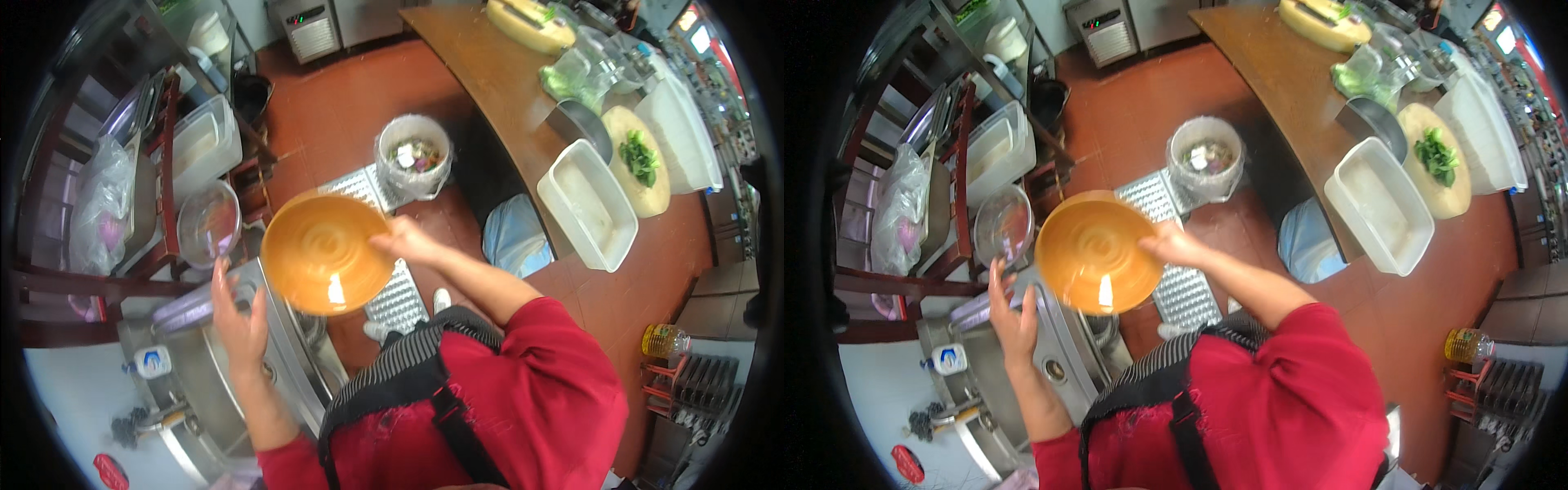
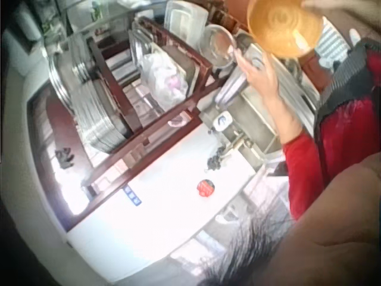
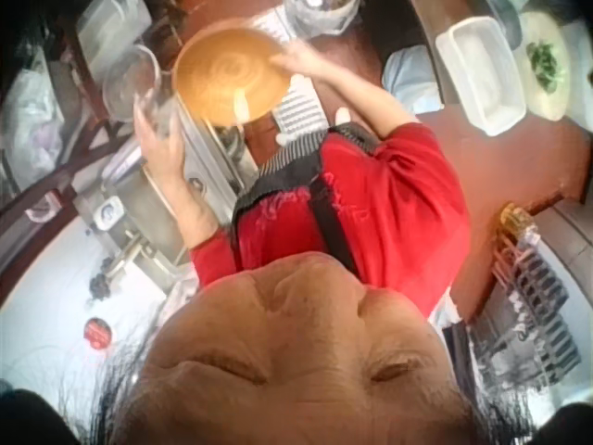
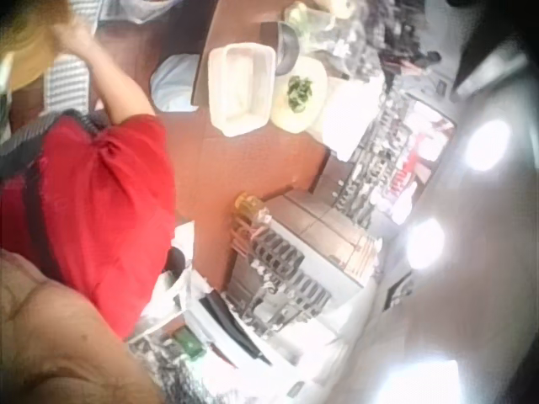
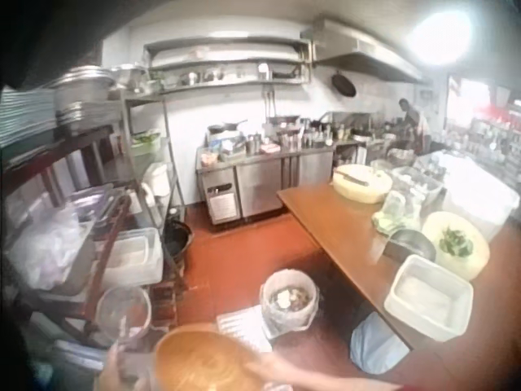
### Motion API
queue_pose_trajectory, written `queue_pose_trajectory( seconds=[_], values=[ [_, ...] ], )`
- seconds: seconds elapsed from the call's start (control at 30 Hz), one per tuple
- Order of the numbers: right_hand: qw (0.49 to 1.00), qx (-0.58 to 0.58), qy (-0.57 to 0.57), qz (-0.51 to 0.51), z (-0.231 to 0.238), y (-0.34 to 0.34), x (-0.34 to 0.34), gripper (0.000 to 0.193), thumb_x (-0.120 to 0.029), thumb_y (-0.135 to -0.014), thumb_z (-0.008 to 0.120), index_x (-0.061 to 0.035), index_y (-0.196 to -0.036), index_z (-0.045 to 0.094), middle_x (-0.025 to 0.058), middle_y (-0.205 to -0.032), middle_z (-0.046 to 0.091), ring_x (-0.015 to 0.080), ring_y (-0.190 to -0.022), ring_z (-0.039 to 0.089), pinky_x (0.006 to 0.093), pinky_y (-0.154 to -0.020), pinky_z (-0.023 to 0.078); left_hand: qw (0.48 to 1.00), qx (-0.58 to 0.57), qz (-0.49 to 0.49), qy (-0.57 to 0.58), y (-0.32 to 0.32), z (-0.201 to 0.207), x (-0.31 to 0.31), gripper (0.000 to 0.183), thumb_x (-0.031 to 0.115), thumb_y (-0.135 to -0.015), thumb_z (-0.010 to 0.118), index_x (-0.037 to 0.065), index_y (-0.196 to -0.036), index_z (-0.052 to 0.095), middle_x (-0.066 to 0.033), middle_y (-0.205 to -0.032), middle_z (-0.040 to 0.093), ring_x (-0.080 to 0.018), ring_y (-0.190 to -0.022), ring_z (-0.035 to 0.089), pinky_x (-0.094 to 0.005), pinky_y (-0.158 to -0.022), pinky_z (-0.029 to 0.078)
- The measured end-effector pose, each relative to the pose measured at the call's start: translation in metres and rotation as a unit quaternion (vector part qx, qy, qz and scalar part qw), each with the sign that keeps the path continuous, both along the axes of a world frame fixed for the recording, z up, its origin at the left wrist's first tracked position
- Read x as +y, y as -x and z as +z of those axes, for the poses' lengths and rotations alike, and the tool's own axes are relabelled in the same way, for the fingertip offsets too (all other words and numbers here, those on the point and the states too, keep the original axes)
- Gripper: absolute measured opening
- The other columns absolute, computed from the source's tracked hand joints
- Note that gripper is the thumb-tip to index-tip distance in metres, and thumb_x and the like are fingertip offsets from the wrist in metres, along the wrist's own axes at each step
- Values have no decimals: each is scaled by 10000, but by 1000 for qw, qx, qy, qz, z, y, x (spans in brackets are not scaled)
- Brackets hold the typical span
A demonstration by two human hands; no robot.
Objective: The person washes and rinses containers and bowls, then chops bok choy on a cutting board using a cleaver. The chopped vegetables are transferred into a plastic container. The person also handles tomatoes and other kitchen items during the process.
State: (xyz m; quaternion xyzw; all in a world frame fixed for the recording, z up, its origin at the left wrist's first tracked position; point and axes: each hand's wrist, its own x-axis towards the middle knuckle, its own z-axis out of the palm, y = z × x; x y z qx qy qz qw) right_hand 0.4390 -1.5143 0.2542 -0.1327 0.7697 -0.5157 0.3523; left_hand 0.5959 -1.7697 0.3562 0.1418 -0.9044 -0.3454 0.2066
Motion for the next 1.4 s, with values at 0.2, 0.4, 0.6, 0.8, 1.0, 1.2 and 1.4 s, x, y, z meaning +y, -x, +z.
queue_pose_trajectory(
  seconds=[0.2,0.4,0.6,0.8,1.0,1.2,1.4],
  values=[
    [959,-72,151,-228,-12,23,139,231,-64,-815,528,70,-974,629,110,-858,669,170,-744,643,274,-662,506,995,-72,-36,64,60,-43,86,557,123,-800,640,7,-1296,417,-189,-1238,500,-287,-1003,555,-357,-875,440],
    [942,-53,102,-316,-23,17,221,213,-59,-805,549,65,-955,635,116,-820,669,165,-724,636,285,-656,508,972,-147,-153,97,113,-75,138,428,149,-830,592,-42,-1198,487,-241,-1236,491,-379,-1151,474,-401,-982,377],
    [928,-32,-79,-363,-58,-59,285,197,-88,-791,545,67,-874,633,106,-671,645,172,-607,610,324,-576,489,911,-207,-334,121,191,-118,180,402,165,-826,588,-48,-1159,517,-253,-1184,526,-390,-1115,497,-414,-958,395],
    [737,-233,-62,-631,-71,-199,363,207,-48,-803,522,73,-934,628,169,-772,650,212,-601,653,311,-433,520,858,-209,-464,68,247,-131,244,363,146,-809,603,-72,-1094,555,-267,-1029,595,-390,-938,588,-424,-817,466],
    [470,-189,-12,-862,-96,-296,443,218,-27,-852,473,72,-1015,578,189,-864,645,276,-669,665,345,-489,560,798,-187,-573,9,244,-104,374,325,111,-796,637,-57,-1068,579,-233,-972,623,-327,-865,625,-373,-763,490],
    [321,-141,117,-929,-122,-314,550,260,-98,-854,492,33,-1075,534,160,-912,634,246,-692,654,336,-520,558,652,-553,-451,-255,202,-95,524,650,393,-893,554,-50,-1314,334,-184,-1086,582,-331,-842,639,-361,-710,521],
    [299,-119,202,-925,-137,-308,653,253,-92,-880,480,34,-1098,486,163,-952,588,277,-764,626,370,-516,548,641,-529,-212,-514,196,-131,625,664,516,-863,532,-36,-1217,425,-237,-1092,538,-327,-844,595,-415,-692,519]
  ],
)
